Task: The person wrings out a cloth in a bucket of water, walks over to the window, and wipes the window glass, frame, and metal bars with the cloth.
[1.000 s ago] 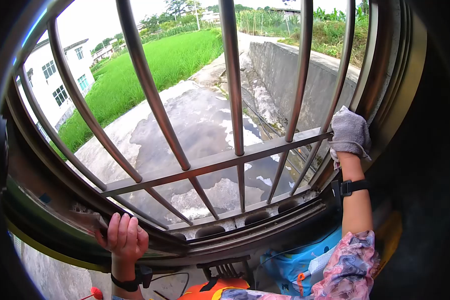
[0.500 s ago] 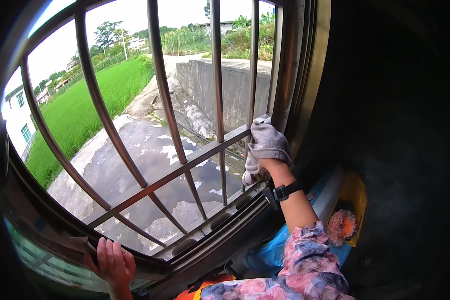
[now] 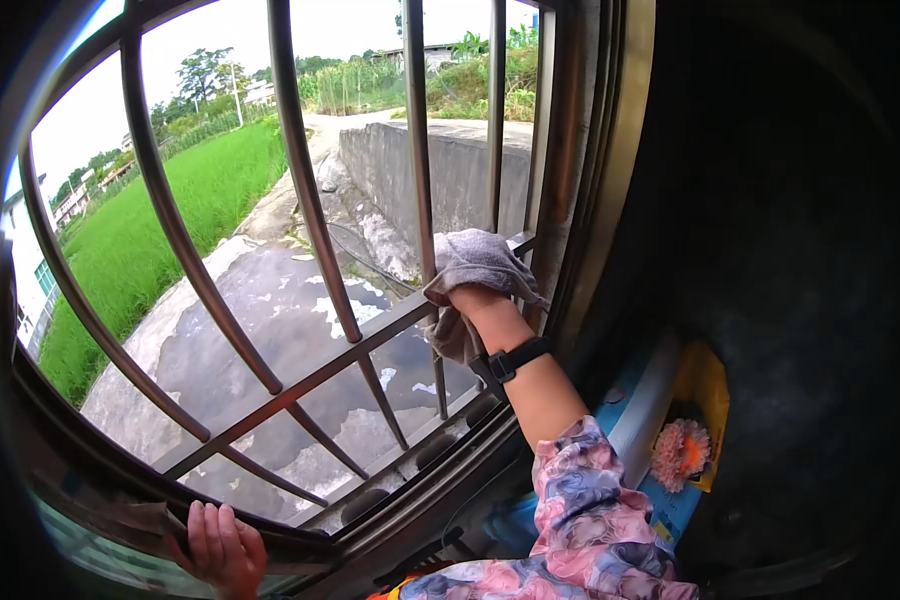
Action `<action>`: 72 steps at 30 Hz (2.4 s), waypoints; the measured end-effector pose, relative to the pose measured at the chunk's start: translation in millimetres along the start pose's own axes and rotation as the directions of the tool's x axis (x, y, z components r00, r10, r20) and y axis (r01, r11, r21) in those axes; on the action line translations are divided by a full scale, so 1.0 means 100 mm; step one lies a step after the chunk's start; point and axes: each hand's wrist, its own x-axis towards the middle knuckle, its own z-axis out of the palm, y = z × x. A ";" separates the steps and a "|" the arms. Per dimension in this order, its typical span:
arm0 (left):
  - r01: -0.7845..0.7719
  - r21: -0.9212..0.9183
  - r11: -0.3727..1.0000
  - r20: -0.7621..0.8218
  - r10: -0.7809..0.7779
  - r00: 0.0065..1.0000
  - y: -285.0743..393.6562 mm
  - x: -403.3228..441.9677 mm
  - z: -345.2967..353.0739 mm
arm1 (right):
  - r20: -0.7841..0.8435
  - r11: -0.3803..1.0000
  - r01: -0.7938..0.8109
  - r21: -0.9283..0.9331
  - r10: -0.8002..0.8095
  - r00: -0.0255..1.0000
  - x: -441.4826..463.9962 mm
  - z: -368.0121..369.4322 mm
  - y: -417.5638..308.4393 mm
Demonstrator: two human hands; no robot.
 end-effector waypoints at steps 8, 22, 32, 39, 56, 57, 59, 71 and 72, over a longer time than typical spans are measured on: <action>0.071 -0.036 0.997 0.049 -0.069 0.996 0.06 -0.18 0.09 | 0.078 0.988 0.152 0.031 -0.154 0.985 -0.12 -0.16 -0.03; 0.051 -0.021 0.998 0.011 -0.051 0.999 0.04 -0.20 0.13 | -0.308 0.871 0.401 0.283 -0.313 0.898 -0.60 -0.41 0.00; 0.006 -0.048 0.999 0.026 -0.005 1.000 0.02 -0.21 0.13 | -0.530 0.385 0.418 0.823 0.255 0.809 1.52 -1.30 -0.14; 0.020 -0.063 0.998 0.062 -0.016 0.998 0.03 -0.19 0.09 | -0.510 0.943 0.246 0.223 -0.102 0.854 1.16 -1.04 -0.39; 0.098 -0.180 0.979 -0.012 -0.102 0.995 0.05 -0.15 0.09 | -0.159 0.972 -0.035 0.232 0.074 0.985 -0.25 0.01 -0.30; 0.101 -0.176 0.979 -0.007 -0.104 0.995 0.06 -0.15 0.10 | -0.232 0.987 0.142 0.075 -0.121 0.965 -0.38 0.00 -0.26; 0.099 -0.192 0.976 -0.006 -0.102 0.995 0.05 -0.15 0.11 | -0.252 0.977 0.201 -0.064 -0.211 0.944 -0.55 -0.04 -0.24; 0.220 -0.586 0.780 0.097 -0.202 0.974 0.45 0.00 -0.18 | 0.369 -0.606 -0.286 0.742 0.014 0.929 -1.63 -0.43 -0.16; 0.184 -0.724 0.665 0.095 -0.168 0.981 0.64 -0.04 -0.16 | 0.369 -0.613 -0.289 0.735 0.004 0.929 -1.66 -0.43 -0.17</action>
